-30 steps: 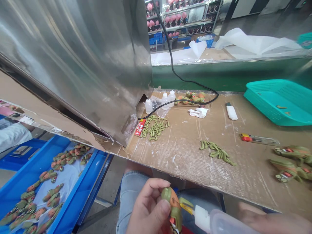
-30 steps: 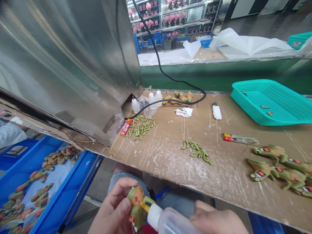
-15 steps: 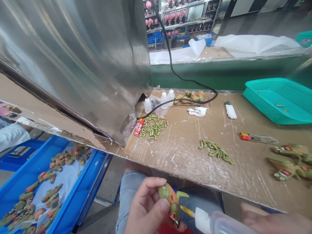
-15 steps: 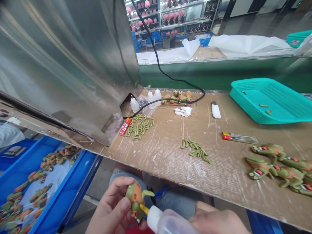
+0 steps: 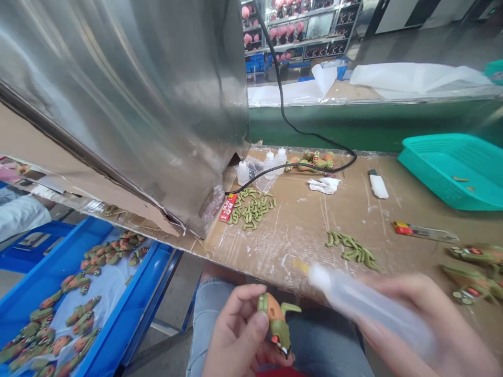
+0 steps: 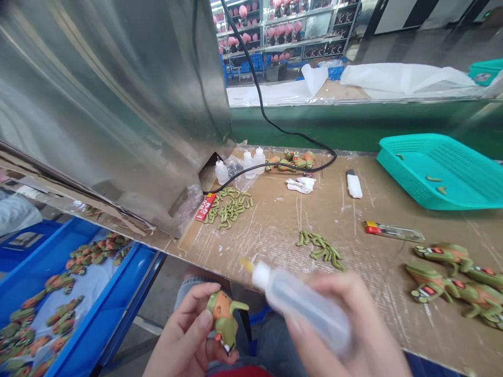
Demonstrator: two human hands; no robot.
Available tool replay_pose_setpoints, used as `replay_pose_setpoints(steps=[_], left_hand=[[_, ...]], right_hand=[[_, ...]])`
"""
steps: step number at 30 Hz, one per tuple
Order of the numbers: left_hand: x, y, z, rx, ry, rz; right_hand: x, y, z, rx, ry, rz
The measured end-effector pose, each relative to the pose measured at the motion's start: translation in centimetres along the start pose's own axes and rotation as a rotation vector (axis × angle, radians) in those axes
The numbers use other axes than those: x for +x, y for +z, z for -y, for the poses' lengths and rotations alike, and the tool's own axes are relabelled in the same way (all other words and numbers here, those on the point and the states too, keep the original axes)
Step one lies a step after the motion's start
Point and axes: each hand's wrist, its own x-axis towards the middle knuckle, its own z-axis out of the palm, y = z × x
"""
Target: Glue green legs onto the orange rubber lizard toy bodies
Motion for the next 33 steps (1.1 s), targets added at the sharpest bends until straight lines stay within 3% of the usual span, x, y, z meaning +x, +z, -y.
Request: replay_pose_setpoints(steps=[2, 6, 9, 11, 14, 15, 19, 22, 27, 33], left_hand=[[0.1, -0.1, 0.0, -0.002, 0.008, -0.015], [-0.2, -0.5, -0.3, -0.003, 0.017, -0.033], [-0.2, -1.1, -0.7, -0.006, 0.047, -0.089], [-0.2, -1.3, -0.9, -0.02, 0.086, -0.145], [-0.1, -1.4, -1.1, -0.055, 0.136, -0.187], [-0.1, -1.3, -1.1, -0.06, 0.142, -0.184], [-0.4, -1.5, -1.3, -0.042, 0.155, -0.175], [-0.5, -1.9, -1.6, -0.06, 0.182, -0.217], [-0.1, -2.2, -1.7, -0.088, 0.198, -0.273], [0.3, -2.1, -0.8, -0.078, 0.161, -0.198]], right_hand=[[3.2, 1.9, -0.7, 0.075, 0.103, 0.011], [7.8, 4.6, -2.8, -0.002, 0.113, -0.017], [8.1, 4.8, -1.9, -0.095, 0.079, -0.189], [7.5, 5.0, -0.1, -0.148, -0.076, -0.247], [7.5, 7.2, 2.6, -0.179, -0.426, 0.005], [7.8, 8.5, 3.2, -0.193, -0.481, 0.108], [9.9, 13.3, 3.8, -0.328, -0.424, 0.225], [10.9, 14.8, 3.5, -0.389, -0.375, 0.24], [10.0, 13.1, 3.1, -0.288, -0.377, 0.279], [5.4, 6.1, 4.8, 0.015, -0.372, 0.34]])
